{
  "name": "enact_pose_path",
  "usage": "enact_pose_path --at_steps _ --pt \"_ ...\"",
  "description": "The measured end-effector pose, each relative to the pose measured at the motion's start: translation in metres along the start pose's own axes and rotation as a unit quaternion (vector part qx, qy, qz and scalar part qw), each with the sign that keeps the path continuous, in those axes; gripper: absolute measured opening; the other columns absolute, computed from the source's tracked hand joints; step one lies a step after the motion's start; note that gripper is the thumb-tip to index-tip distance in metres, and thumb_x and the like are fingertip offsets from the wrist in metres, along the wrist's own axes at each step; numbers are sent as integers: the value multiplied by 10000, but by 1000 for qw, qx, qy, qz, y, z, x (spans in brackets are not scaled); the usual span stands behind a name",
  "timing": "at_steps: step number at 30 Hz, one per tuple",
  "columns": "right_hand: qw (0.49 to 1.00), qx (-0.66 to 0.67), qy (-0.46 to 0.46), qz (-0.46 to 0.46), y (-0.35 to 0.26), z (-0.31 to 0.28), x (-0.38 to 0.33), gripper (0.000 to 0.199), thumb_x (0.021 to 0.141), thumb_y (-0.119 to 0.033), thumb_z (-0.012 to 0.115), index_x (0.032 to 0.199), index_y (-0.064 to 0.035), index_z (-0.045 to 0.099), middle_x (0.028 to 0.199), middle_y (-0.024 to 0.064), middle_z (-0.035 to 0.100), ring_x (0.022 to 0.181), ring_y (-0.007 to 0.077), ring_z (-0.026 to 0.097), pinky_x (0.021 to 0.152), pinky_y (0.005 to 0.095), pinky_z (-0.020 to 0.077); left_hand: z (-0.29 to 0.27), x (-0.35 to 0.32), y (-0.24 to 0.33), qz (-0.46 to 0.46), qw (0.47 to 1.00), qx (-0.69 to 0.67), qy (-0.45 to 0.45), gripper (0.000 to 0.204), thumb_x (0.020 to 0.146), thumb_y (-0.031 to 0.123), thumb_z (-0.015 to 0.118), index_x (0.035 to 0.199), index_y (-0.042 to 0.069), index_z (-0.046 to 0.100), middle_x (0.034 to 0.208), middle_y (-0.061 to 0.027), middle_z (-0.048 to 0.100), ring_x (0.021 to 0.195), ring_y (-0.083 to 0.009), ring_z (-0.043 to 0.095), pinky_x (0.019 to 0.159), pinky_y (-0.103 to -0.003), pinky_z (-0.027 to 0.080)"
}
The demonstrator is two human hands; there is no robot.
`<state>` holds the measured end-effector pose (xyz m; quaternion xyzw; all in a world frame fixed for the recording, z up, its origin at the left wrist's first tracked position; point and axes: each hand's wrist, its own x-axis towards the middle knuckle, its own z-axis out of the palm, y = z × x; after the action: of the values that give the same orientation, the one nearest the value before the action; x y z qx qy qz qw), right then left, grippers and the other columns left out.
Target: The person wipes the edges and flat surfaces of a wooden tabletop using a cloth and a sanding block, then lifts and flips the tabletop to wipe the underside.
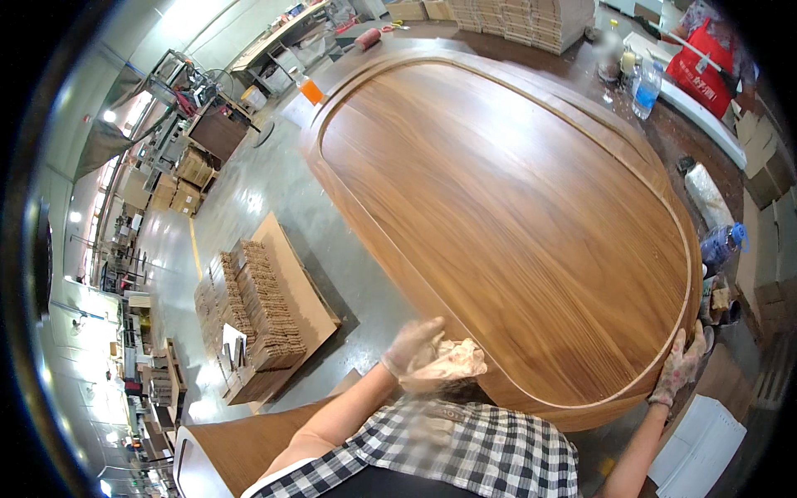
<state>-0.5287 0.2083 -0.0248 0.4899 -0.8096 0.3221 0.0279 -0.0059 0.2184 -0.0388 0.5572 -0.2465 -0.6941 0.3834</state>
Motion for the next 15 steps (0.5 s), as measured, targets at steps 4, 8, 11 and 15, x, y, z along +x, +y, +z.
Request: enact_pose_path --at_steps 4,8,11,15 --pt "968 173 0 181 8 0 -15 487 998 -300 579 1360 17 508 1310 136 565 1180 237 547 1017 342 422 13 2 15 39 997 -68 3 314 930 278 666 797 -7 672 712 -45 667 603 -110 607 534 -272 484" --pt "932 238 -70 264 -6 -1 -30 490 968 -420 613 1151 35 616 1022 108 637 916 204 583 815 340 474 10 -14 57 -30 996 -89 13 292 945 261 643 847 -11 685 703 -27 655 564 -111 597 508 -258 480" --pt "923 231 -126 279 -6 2 -55 457 925 -467 660 1007 -18 635 920 65 631 734 174 587 614 326 483 -53 21 42 -21 996 -79 -26 180 930 198 672 844 40 680 656 -3 623 467 -75 534 397 -217 412" --pt "847 354 -196 344 -93 -7 -114 508 842 -484 741 935 0 615 850 74 655 689 217 656 461 365 538 -122 41 68 -25 987 -156 -19 209 954 219 621 939 11 610 769 -99 640 590 -183 647 478 -307 559"
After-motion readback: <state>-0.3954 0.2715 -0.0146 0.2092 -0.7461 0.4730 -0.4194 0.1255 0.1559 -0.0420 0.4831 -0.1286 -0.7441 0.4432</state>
